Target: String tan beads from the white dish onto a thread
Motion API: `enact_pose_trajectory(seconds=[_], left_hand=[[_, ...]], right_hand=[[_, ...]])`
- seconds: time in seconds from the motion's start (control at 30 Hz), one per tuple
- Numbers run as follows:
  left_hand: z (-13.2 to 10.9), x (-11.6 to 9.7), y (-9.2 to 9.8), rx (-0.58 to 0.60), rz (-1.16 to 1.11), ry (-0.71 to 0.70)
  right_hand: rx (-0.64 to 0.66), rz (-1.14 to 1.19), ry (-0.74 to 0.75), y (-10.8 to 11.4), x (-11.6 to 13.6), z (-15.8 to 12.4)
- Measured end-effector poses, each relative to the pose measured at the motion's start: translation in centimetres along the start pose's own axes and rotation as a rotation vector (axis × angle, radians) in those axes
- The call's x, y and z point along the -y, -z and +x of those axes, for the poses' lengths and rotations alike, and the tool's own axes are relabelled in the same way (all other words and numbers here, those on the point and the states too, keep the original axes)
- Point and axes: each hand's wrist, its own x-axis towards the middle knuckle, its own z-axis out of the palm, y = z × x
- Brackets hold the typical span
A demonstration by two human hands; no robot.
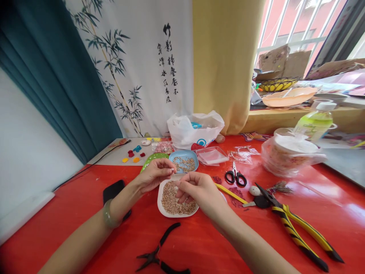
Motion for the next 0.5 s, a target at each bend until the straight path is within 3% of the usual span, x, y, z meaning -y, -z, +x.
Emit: enact_pose_trajectory(seconds=[0.5], left_hand=[[-0.05, 0.24, -0.21, 0.025, 0.118, -0.075]], right_hand=[[-0.019, 0.012, 0.003, -0.05, 0.03, 0.08]])
